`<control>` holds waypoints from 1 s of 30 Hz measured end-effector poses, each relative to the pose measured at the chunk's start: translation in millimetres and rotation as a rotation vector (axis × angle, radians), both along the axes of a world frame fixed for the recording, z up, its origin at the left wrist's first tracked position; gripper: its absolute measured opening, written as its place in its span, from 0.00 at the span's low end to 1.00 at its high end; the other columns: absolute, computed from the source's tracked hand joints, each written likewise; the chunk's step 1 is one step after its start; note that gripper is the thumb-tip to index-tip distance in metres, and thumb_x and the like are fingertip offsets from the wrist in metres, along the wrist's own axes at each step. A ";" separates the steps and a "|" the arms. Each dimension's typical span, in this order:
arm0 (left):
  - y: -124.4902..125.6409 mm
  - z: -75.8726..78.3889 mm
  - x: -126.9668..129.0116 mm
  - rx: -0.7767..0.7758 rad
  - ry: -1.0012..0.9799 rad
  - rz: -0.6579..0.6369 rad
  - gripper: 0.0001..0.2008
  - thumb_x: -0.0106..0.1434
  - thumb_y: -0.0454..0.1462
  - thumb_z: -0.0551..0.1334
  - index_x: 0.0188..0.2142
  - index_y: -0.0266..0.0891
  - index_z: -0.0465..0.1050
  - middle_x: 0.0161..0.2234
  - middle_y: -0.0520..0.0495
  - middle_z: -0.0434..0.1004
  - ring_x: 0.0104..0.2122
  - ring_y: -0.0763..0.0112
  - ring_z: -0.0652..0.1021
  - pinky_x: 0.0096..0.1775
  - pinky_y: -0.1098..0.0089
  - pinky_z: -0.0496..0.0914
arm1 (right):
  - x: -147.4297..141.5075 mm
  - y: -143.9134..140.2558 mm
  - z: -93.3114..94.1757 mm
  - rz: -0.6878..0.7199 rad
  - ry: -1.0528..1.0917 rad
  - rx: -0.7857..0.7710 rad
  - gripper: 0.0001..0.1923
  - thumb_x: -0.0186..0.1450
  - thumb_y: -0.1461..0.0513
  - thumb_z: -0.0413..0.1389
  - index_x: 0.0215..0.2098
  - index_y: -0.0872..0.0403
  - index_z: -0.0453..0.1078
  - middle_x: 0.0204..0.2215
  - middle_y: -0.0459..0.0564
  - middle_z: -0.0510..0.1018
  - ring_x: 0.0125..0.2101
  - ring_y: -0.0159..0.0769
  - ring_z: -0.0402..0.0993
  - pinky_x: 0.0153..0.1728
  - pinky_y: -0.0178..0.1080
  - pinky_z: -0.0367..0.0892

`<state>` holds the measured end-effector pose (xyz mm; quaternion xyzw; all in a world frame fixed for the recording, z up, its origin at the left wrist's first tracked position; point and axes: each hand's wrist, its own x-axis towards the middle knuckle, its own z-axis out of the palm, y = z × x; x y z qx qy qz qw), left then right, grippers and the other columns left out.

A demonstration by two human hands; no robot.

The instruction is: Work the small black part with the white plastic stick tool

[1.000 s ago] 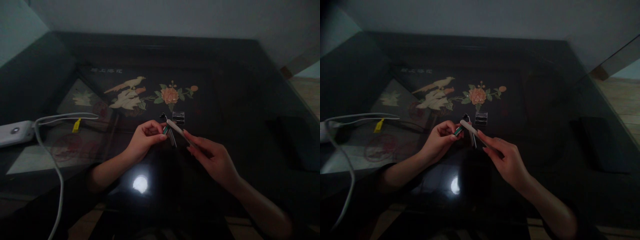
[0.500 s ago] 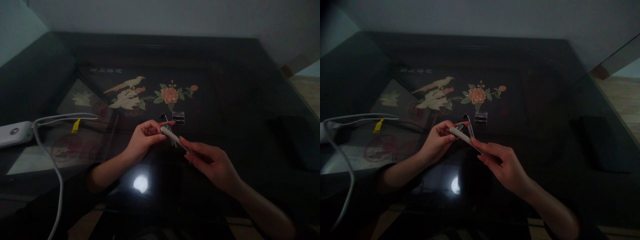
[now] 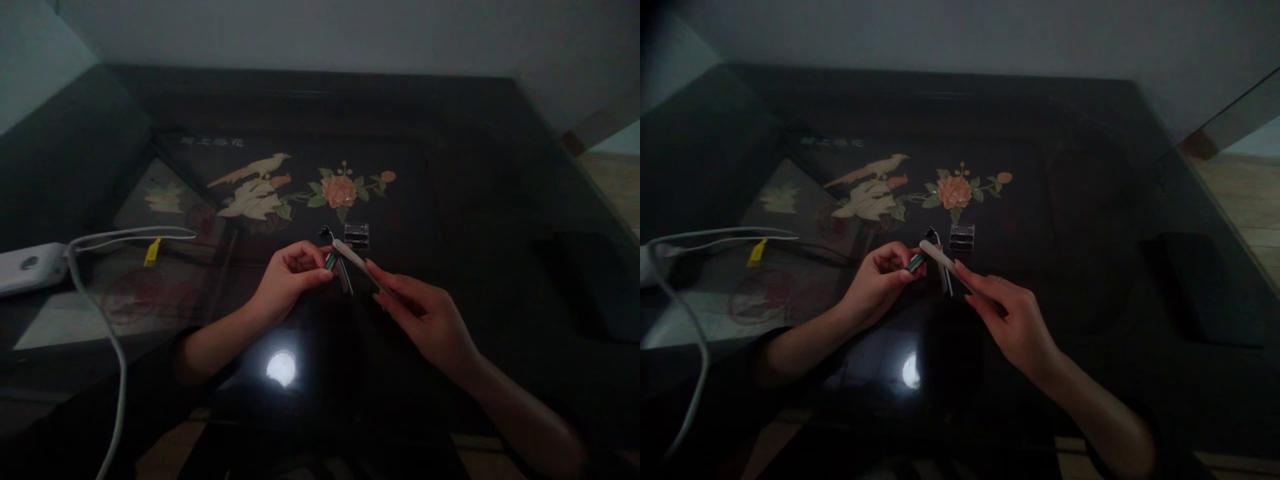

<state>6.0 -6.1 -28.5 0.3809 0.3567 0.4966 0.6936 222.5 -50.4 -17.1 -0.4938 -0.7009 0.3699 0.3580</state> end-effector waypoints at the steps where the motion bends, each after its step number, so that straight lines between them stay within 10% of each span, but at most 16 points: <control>1: 0.0 0.0 0.1 0.006 -0.004 -0.006 0.14 0.45 0.36 0.77 0.23 0.38 0.73 0.25 0.53 0.80 0.35 0.68 0.81 0.41 0.70 0.72 | -0.2 -0.6 0.5 0.001 -0.001 -0.001 0.23 0.66 0.67 0.56 0.58 0.45 0.71 0.50 0.48 0.82 0.44 0.39 0.81 0.44 0.41 0.77; 12: 0.2 3.2 -0.4 0.007 -0.034 -0.036 0.13 0.47 0.35 0.76 0.26 0.37 0.73 0.42 0.40 0.85 0.49 0.57 0.81 0.42 0.68 0.74 | -4.5 -6.1 10.9 0.072 0.082 -0.075 0.23 0.64 0.68 0.58 0.55 0.45 0.74 0.47 0.47 0.83 0.40 0.37 0.82 0.41 0.38 0.78; 30: -1.3 -0.3 0.2 0.000 0.002 -0.004 0.14 0.44 0.36 0.78 0.23 0.37 0.73 0.25 0.53 0.80 0.33 0.70 0.81 0.39 0.73 0.71 | -0.1 0.2 0.8 -0.001 0.025 -0.023 0.22 0.66 0.68 0.56 0.57 0.48 0.72 0.50 0.49 0.82 0.44 0.39 0.81 0.44 0.40 0.77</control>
